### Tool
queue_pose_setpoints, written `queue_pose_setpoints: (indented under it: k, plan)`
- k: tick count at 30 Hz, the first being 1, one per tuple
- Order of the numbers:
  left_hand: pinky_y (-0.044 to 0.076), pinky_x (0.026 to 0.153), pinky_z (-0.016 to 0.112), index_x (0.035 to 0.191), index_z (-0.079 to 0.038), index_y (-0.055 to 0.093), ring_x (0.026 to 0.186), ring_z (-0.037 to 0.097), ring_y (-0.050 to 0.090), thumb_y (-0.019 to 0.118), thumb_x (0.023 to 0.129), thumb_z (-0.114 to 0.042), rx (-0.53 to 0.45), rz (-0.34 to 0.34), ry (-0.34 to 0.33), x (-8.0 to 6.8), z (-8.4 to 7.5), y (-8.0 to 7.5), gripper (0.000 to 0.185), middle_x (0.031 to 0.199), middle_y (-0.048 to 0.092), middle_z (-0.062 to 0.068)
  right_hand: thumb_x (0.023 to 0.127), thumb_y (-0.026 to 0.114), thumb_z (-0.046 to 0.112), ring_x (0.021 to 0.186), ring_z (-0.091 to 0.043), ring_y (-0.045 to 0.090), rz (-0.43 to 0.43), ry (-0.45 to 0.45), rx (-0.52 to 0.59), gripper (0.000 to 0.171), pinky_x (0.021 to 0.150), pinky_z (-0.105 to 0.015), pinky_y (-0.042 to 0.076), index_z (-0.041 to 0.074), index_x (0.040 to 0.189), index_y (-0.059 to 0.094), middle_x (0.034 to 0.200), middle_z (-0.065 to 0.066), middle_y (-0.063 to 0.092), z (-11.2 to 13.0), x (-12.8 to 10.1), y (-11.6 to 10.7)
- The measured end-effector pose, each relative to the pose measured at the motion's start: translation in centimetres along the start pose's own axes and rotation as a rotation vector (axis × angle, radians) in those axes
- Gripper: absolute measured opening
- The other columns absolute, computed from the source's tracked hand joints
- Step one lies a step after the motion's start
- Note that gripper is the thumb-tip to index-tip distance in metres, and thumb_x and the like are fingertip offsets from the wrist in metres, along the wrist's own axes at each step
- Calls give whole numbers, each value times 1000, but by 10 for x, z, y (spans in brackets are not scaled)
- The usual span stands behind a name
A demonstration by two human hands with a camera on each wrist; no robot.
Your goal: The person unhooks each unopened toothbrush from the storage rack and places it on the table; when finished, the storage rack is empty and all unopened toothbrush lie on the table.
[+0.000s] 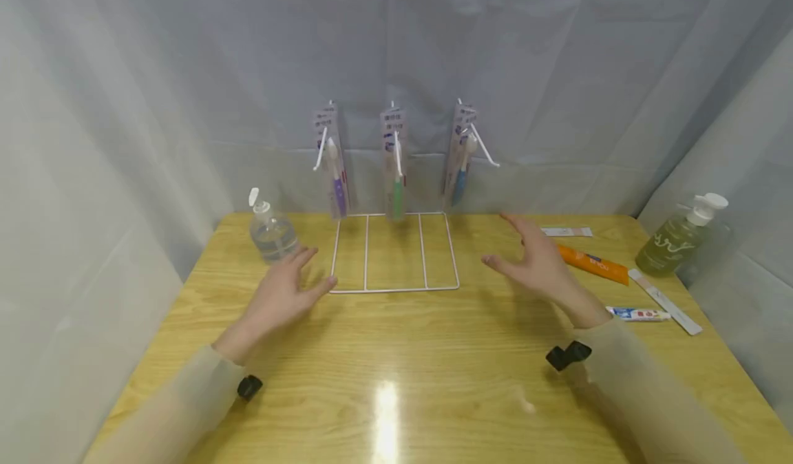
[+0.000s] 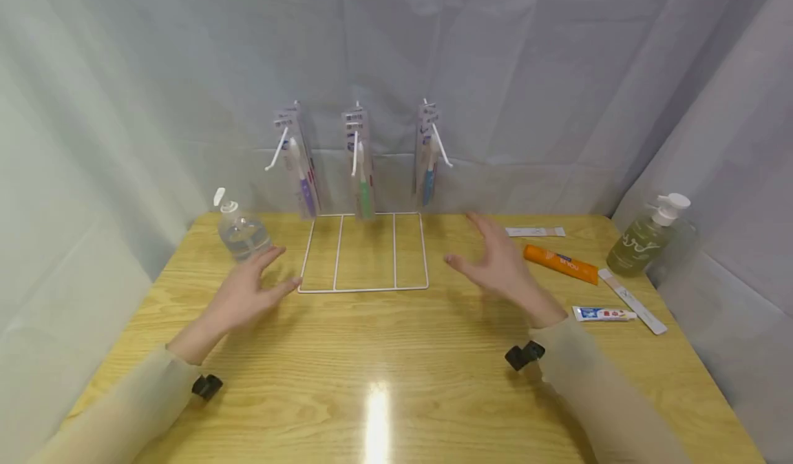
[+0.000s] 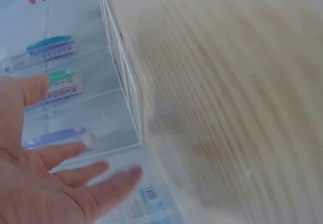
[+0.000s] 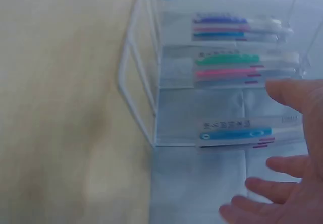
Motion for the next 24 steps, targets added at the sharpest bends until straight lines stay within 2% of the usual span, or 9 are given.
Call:
queue_pose_setpoints:
  k: [5,7,9,12,14,16,20,22,24]
  plan:
    - [60,116,63,165,-2,51,143,52,66,71,109,-39,-222,57,-96,16,7,2,70,165,59,28,102,80,16,152,-52,56,-89,54,278,68,123,-65,54,-3,161,53,167,-29,56,3,39,-9]
    - [66,109,56,164,0,51,140,50,69,72,109,-33,-308,80,-135,21,9,5,68,162,61,29,103,79,13,150,-48,60,-121,80,369,62,122,-51,59,-4,159,55,164,-29,58,5,56,-12]
    - [69,103,47,163,2,52,138,49,70,73,107,-26,-383,95,-167,27,10,9,66,159,63,30,104,77,11,144,-40,66,-149,110,437,57,114,-32,63,-5,155,58,161,-29,61,6,71,-14]
    - [71,96,37,160,6,53,134,48,72,75,104,-15,-480,105,-198,33,11,15,64,154,65,34,104,76,8,129,-18,73,-173,155,528,52,99,-12,60,-7,152,59,157,-30,64,9,91,-14]
    - [71,96,35,158,7,56,131,47,74,76,100,-10,-489,104,-198,36,11,18,63,150,67,34,105,76,8,117,-4,73,-181,175,577,50,96,-9,59,-8,150,60,151,-26,69,11,101,-14]
    - [70,96,35,155,5,59,126,44,75,78,97,-6,-462,98,-194,38,11,19,63,147,70,33,104,77,7,108,5,72,-193,178,629,48,97,-10,60,-8,147,62,140,-17,75,12,111,-12]
    - [69,99,39,152,3,64,122,39,76,81,90,-2,-384,92,-189,41,12,22,65,141,75,28,102,77,5,104,4,76,-228,173,742,38,96,-13,63,-5,138,69,113,10,77,16,124,-8]
    - [68,102,42,150,3,66,121,38,76,82,87,-1,-354,90,-189,43,12,23,65,137,76,27,101,78,4,103,2,76,-248,170,777,28,94,-13,63,2,129,73,106,18,76,17,129,-6]
    - [66,107,46,148,4,68,121,36,75,82,85,0,-331,90,-191,45,12,24,64,134,77,25,101,78,2,101,-1,76,-269,165,806,21,92,-13,64,11,119,74,103,18,77,19,134,-3]
Point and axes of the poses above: each hand's wrist, its own x-axis towards the middle knuckle, its own y-axis out of the palm, z = x × y, the point moved 1 cm from there along x, towards the middle knuckle
